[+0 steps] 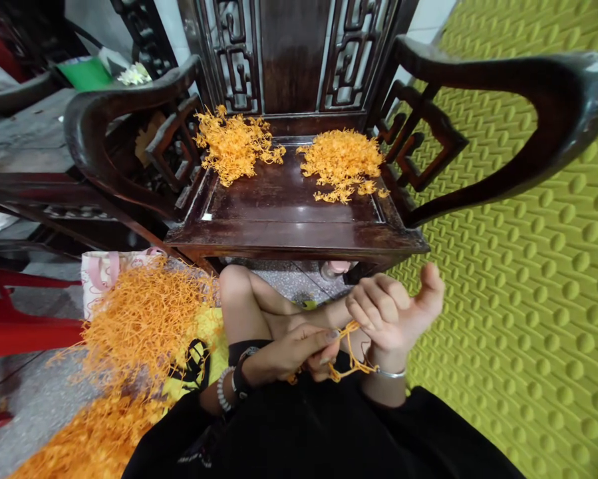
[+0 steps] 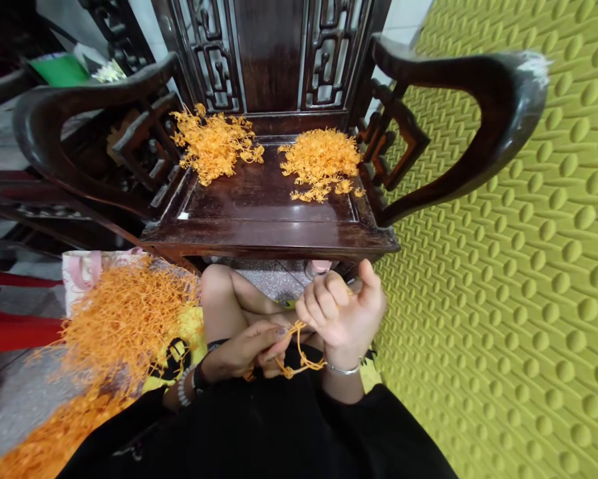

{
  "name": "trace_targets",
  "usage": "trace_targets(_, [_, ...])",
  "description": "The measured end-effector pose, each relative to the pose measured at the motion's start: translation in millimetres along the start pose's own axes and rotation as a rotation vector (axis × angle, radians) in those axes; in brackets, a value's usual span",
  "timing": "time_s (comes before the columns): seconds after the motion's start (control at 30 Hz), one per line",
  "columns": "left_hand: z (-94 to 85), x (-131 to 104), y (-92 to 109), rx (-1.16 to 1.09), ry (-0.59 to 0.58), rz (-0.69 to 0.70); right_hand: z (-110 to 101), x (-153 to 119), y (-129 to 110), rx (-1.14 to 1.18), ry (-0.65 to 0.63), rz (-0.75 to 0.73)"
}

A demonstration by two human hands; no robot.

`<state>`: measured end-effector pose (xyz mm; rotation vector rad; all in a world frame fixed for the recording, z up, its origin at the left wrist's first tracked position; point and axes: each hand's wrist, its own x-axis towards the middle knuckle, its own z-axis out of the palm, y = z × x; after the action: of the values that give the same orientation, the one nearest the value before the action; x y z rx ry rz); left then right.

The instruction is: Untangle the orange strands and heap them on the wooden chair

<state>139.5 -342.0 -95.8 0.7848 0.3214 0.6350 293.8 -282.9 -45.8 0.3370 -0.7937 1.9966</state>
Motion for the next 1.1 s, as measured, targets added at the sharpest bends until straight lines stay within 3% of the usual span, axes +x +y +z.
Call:
trace_targets(0.23, [4.1,2.0,2.8,-0.110,-0.135,-0.011,3.8,4.3,-6.9,0.012,-0.182,-0.163])
trace_targets(0.43, [7.4,1.7,4.6,-0.126,-0.131,-0.014,1.7,-2.0,-7.4,0.100,-0.124,-0.235])
trace_targets(0.67, [3.8,-0.5,3.9,0.035,-0.023,0.028,5.9,4.7,-6.5,-0.134,-0.099,-0.250])
trace_targets(0.9, [0.8,-7.9,13.2,0.504,0.023,0.024,6.9,-1.5,-5.3,-0.170,-0.148,-0.309])
trace_targets(1.1, [-4.0,-7.7,8.6,0.452,0.112,0.061,-0.7,1.3,-3.6,-0.162,0.008,-0.289])
